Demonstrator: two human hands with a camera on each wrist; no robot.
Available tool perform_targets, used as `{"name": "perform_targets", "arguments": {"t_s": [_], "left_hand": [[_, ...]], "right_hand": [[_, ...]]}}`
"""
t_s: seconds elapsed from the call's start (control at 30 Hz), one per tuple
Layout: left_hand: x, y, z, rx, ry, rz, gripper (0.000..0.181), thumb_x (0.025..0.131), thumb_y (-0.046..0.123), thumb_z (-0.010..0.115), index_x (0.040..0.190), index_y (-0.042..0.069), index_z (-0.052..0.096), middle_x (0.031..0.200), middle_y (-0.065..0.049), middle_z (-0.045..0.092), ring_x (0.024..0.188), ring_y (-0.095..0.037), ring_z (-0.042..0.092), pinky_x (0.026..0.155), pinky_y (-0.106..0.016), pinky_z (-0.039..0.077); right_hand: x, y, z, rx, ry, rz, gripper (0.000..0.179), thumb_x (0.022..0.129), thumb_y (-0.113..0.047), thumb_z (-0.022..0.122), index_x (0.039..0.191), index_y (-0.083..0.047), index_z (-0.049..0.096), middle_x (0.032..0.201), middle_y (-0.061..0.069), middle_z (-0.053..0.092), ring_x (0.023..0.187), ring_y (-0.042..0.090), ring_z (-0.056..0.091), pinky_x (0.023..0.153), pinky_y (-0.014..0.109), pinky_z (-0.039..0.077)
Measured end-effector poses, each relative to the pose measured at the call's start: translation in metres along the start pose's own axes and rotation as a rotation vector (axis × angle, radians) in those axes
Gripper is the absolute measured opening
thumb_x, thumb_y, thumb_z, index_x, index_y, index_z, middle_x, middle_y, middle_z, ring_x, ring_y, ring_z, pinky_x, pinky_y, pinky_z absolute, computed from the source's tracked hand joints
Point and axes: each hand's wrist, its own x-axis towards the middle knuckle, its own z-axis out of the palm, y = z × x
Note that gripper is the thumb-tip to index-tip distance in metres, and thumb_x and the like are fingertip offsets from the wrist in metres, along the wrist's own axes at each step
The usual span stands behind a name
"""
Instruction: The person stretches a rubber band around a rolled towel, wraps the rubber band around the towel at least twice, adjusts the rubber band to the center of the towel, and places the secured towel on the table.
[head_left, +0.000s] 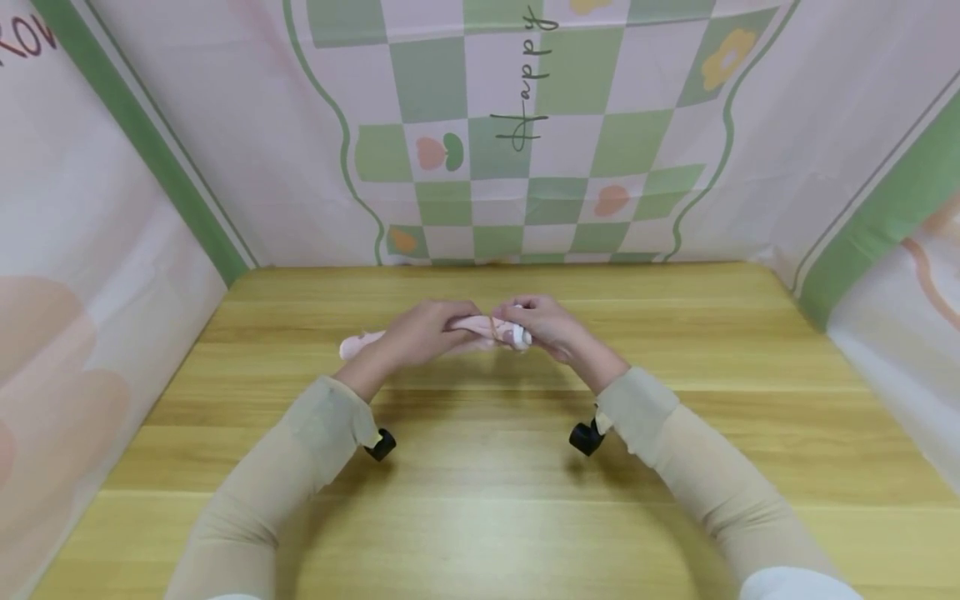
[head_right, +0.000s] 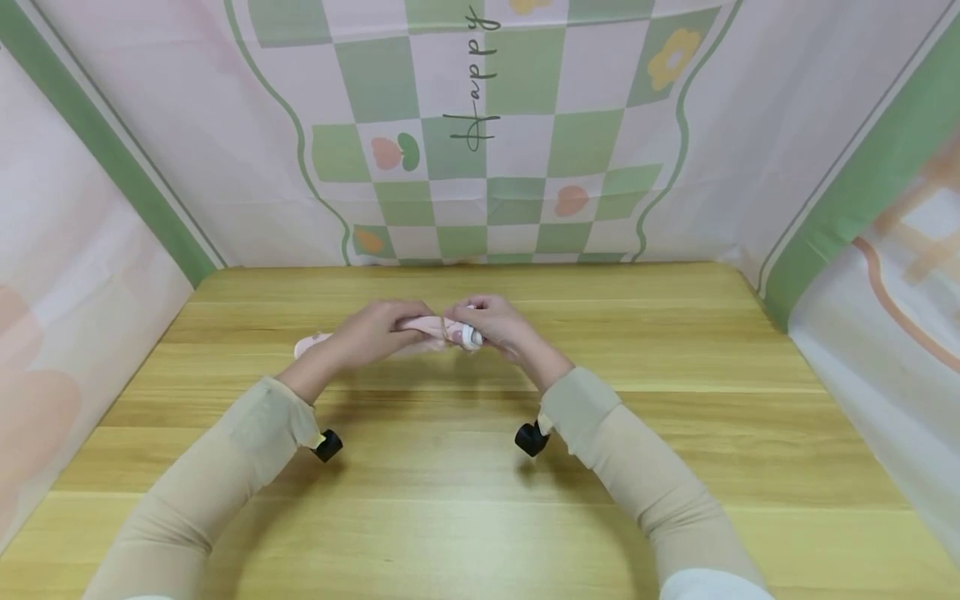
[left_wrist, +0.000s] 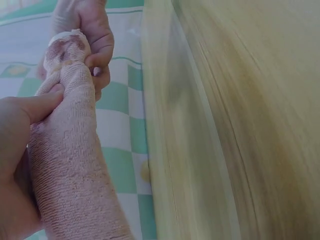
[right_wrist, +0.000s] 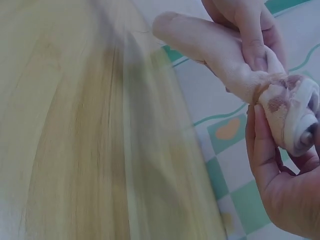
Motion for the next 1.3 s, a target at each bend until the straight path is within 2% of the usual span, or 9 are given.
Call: {"name": "perform_targets", "arguments": {"t_s": [0.2,0.37,0.53,0.63,0.87,1.07,1.3], "left_hand": [[0.000,0.001,-0.001,-0.025,-0.022,0.012,0.019,0.104,0.024,0.063,0.120,0.018,0.072,0.111,0.002,0.071,0.094,-0.018,0.063,0.085,-0.042,0.051],[0.000,-0.002,-0.002,-0.108,-0.031,0.000,0.019,0.105,0.022,0.061,0.120,0.016,0.071,0.109,0.001,0.071,0.095,-0.018,0.063,0.088,-0.041,0.050],[0.000,-0.005,-0.001,-0.147,-0.039,-0.002,0.018,0.105,0.022,0.062,0.118,0.015,0.072,0.105,0.001,0.070,0.092,-0.018,0.063,0.086,-0.040,0.051],[0.001,-0.005,0.000,-0.149,-0.046,-0.002,0.017,0.104,0.022,0.063,0.117,0.015,0.072,0.105,0.001,0.071,0.092,-0.017,0.063,0.085,-0.040,0.051],[0.001,-0.007,0.002,-0.187,-0.058,0.028,0.017,0.103,0.025,0.065,0.116,0.016,0.071,0.100,0.003,0.070,0.085,-0.017,0.061,0.080,-0.037,0.050],[0.000,-0.009,0.001,-0.213,-0.113,0.031,0.021,0.101,0.034,0.066,0.113,0.017,0.069,0.092,0.001,0.066,0.080,-0.017,0.057,0.072,-0.035,0.049],[0.000,-0.009,-0.002,-0.253,-0.127,0.031,0.024,0.100,0.033,0.067,0.116,0.015,0.070,0.099,0.001,0.068,0.087,-0.018,0.060,0.079,-0.037,0.051]], "right_hand": [[-0.005,-0.001,-0.005,-0.143,0.013,-0.054,0.028,0.106,-0.016,0.054,0.117,0.009,0.062,0.092,0.004,0.066,0.074,0.011,0.062,0.069,0.023,0.053],[-0.012,0.000,-0.012,-0.263,0.010,-0.178,0.031,0.105,-0.018,0.058,0.123,0.007,0.063,0.107,0.008,0.065,0.092,0.017,0.061,0.078,0.027,0.053],[-0.022,-0.001,-0.018,-0.325,-0.104,-0.277,0.044,0.098,-0.006,0.068,0.138,0.005,0.056,0.128,0.019,0.059,0.105,0.027,0.064,0.084,0.036,0.058],[-0.026,-0.001,-0.022,-0.368,-0.168,-0.309,0.050,0.092,-0.002,0.074,0.138,0.001,0.056,0.132,0.020,0.056,0.106,0.031,0.064,0.085,0.040,0.058],[-0.031,0.001,-0.025,-0.299,-0.158,-0.308,0.038,0.094,0.001,0.070,0.130,0.006,0.060,0.119,0.020,0.060,0.096,0.027,0.067,0.085,0.049,0.057],[-0.031,0.006,-0.025,-0.210,-0.155,-0.304,0.033,0.095,0.008,0.063,0.127,0.013,0.056,0.117,0.019,0.060,0.096,0.023,0.069,0.084,0.037,0.059],[-0.031,0.013,-0.021,-0.091,-0.124,-0.301,0.028,0.095,0.010,0.060,0.123,0.015,0.056,0.110,0.013,0.064,0.093,0.020,0.069,0.085,0.034,0.058]]}}
